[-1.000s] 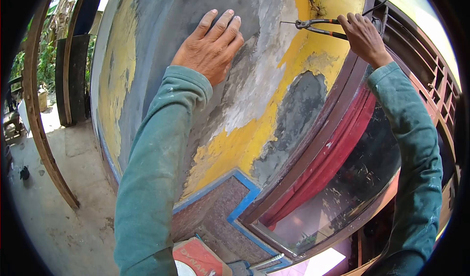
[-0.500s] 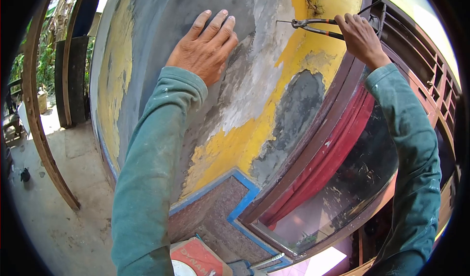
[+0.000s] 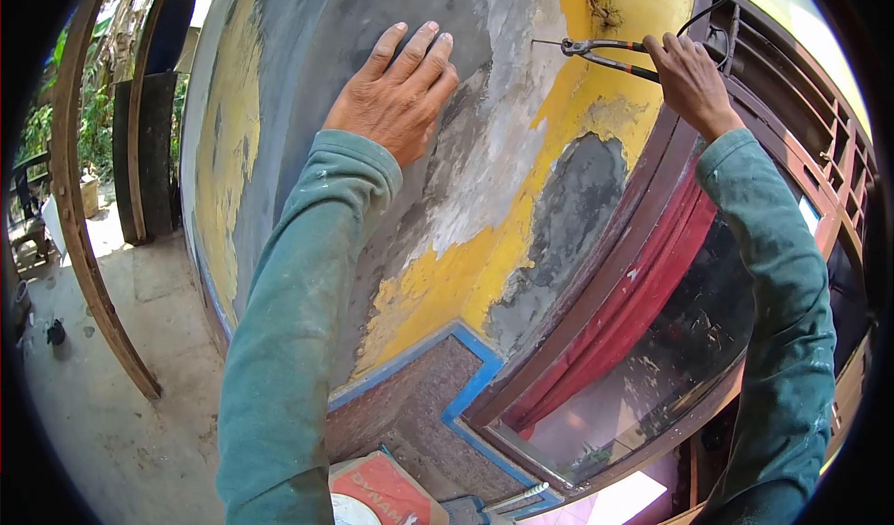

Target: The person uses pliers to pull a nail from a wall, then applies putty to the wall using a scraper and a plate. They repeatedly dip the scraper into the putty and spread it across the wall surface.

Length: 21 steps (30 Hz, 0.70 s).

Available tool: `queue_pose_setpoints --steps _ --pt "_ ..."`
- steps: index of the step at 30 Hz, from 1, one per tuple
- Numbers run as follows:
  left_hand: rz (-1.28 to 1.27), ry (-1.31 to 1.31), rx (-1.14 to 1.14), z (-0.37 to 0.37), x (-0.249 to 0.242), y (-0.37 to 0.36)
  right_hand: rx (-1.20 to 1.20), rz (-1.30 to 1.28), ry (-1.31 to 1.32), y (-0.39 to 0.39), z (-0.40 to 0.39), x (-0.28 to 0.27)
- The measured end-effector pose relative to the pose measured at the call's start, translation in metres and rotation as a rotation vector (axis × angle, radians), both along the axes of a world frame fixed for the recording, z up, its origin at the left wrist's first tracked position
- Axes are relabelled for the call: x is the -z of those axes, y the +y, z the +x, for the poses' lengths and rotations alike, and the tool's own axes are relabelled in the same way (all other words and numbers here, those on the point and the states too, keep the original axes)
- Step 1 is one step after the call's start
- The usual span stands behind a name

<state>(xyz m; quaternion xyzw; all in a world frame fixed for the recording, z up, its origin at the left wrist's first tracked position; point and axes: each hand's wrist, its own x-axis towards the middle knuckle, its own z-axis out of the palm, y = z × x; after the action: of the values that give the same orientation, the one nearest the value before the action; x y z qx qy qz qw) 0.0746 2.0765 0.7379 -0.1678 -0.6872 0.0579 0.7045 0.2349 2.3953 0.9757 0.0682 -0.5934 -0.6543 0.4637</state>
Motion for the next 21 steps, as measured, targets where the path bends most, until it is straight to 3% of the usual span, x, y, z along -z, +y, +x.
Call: queue_pose_setpoints --steps 3,5,6,7,9,11,12,13,15,17,19,21 --pt "-0.014 -0.024 0.043 0.001 0.002 -0.001 0.004 -0.093 -0.013 -0.008 0.003 0.008" --pt "-0.014 -0.002 0.038 0.0 0.001 -0.002 0.252 -1.633 -0.606 -0.049 0.013 -0.012" --pt "-0.01 -0.006 0.021 -0.002 0.0 -0.005 0.18 -1.706 -0.67 -0.038 0.006 -0.024" --pt "-0.008 -0.004 0.028 -0.001 0.001 -0.004 0.285 -1.636 -0.59 -0.049 0.008 -0.031" --pt "-0.01 -0.004 0.043 -0.003 0.002 -0.002 0.282 -1.074 -0.46 -0.034 0.001 -0.02" --pt "-0.01 0.006 0.013 0.001 0.001 0.0 0.04 -0.579 -0.2 0.013 -0.006 0.003" --pt "-0.011 0.008 0.013 0.001 0.002 0.002 0.115 -0.374 -0.056 0.012 -0.003 0.014" --pt "-0.011 0.02 0.007 0.002 0.002 0.002 0.1 -0.373 -0.049 0.007 -0.003 0.009" --pt "-0.011 0.035 -0.01 0.001 0.001 -0.002 0.132 0.117 0.092 -0.003 0.001 -0.008" --pt "-0.017 0.007 -0.007 0.001 0.001 0.0 0.107 0.207 0.134 -0.003 -0.002 -0.018" --pt "-0.012 0.017 -0.02 -0.002 0.001 0.0 0.096 0.127 0.138 0.001 -0.001 0.0" --pt "-0.021 0.013 -0.018 0.0 0.001 0.0 0.152 -0.386 0.035 0.009 -0.007 0.035"
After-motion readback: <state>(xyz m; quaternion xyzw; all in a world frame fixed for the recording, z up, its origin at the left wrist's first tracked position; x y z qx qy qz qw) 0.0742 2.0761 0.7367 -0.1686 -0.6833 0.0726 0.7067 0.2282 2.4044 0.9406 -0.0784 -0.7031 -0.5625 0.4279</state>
